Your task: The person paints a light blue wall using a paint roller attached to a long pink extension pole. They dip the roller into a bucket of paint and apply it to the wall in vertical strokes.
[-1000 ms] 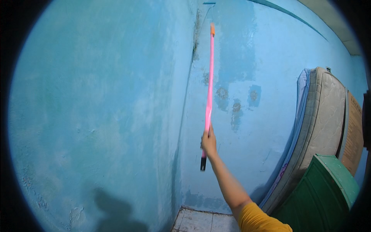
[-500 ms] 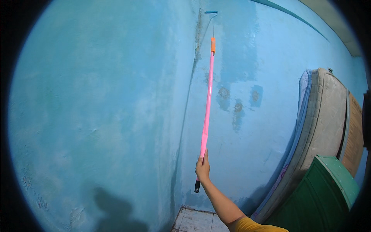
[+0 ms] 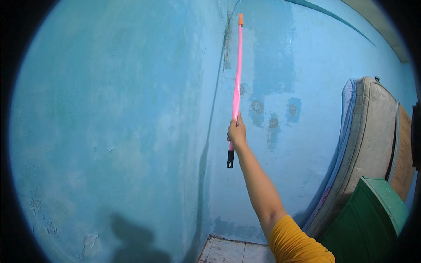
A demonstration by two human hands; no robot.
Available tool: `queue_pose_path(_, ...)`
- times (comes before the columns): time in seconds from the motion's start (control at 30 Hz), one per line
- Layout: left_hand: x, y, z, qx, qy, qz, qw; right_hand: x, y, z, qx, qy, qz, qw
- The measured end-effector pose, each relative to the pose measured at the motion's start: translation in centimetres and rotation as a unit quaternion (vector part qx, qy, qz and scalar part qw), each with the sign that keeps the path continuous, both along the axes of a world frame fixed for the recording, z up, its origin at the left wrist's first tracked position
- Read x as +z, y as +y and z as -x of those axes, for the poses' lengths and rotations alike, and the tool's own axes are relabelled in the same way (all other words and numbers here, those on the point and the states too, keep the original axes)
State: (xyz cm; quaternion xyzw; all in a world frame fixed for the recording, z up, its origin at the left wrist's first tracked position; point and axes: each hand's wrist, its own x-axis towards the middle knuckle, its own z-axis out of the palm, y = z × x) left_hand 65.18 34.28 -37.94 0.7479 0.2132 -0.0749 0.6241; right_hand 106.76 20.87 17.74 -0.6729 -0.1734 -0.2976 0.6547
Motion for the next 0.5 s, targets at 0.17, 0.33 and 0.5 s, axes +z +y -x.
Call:
queue_pose_path(0.17,1.1,-0.3,0.9,-0.018,0.002,0.067,0.998,-11.2,1.0,-3.3,-0.095,-0.055,0.041,0.993)
queue_pose_path(0.33,6.0,-0.4,1.0,-0.012,0.034,0.019,0.999,-11.8,1.9,-3.7,-0.109,-0.061,0.040,0.991)
queue_pose_path(0.5,-2.8,0.7,0.1,0.019,-0.019,0.006,1.000,0.3,2.8,0.8,-0.007,0.017,-0.001,1.000)
